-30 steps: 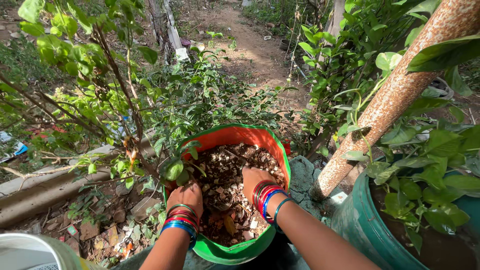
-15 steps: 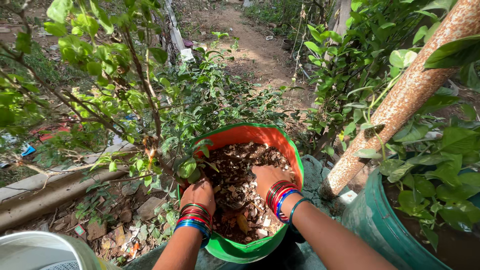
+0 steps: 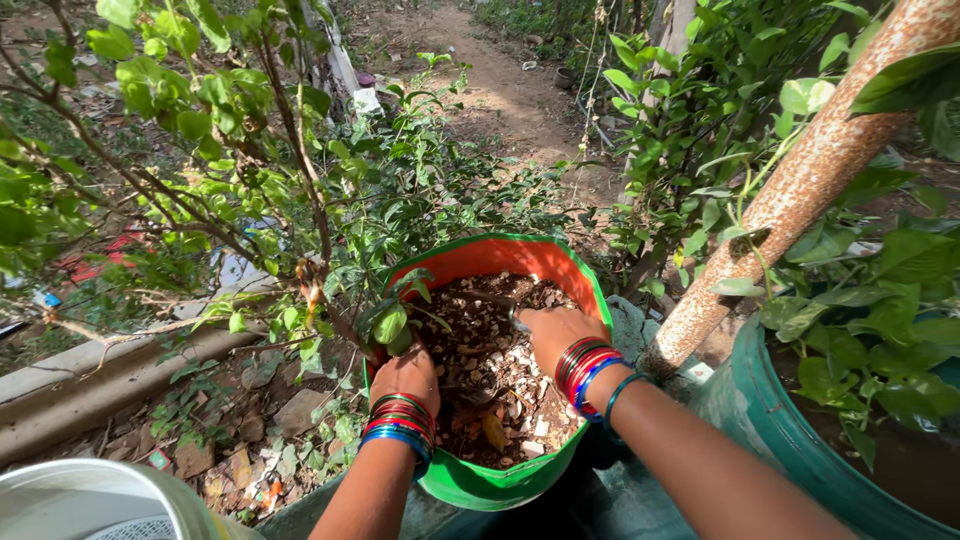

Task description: The person uses their hands to mix soil and white organic material into a green grow bag containing a small plant. They spread the mixture evenly around the base of the plant and press it into the container.

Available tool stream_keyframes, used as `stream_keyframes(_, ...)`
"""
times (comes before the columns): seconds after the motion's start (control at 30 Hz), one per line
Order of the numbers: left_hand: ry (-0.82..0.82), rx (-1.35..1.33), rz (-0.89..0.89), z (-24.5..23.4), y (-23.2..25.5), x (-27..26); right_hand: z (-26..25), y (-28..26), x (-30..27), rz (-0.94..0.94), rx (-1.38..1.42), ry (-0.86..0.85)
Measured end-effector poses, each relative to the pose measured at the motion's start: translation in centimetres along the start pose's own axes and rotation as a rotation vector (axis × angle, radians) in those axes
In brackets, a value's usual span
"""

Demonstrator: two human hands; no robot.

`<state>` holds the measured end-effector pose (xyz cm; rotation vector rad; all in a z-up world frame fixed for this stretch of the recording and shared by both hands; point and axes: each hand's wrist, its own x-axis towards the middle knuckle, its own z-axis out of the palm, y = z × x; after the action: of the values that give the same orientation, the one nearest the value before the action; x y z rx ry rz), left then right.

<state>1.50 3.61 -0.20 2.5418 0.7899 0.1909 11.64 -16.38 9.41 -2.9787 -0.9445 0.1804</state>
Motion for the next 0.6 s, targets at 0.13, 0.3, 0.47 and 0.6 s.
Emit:
stream_keyframes(0.13,-0.002,0.062,0.071,-0.1,-0.4,-0.2,0.7,-0.5,-0.6,0.105,-0.07,-0.02)
stream_keyframes(0.3,-0.077,0.233,0.091,-0.3,-0.1,-0.2,1.3,-0.9,-2.5,0.072,0.027,-0.214)
stream_keyframes(0.47,-0.086,0.238,0.116,-0.7,-0.1,-0.2,1.8,-0.2,-3.5,-0.012,0.129,-0.136)
stream_keyframes(0.6,-0.074,0.249,0.146,-0.8,-0.2,-0.3,2.3,-0.2,-3.8,0.132,0.063,0.098)
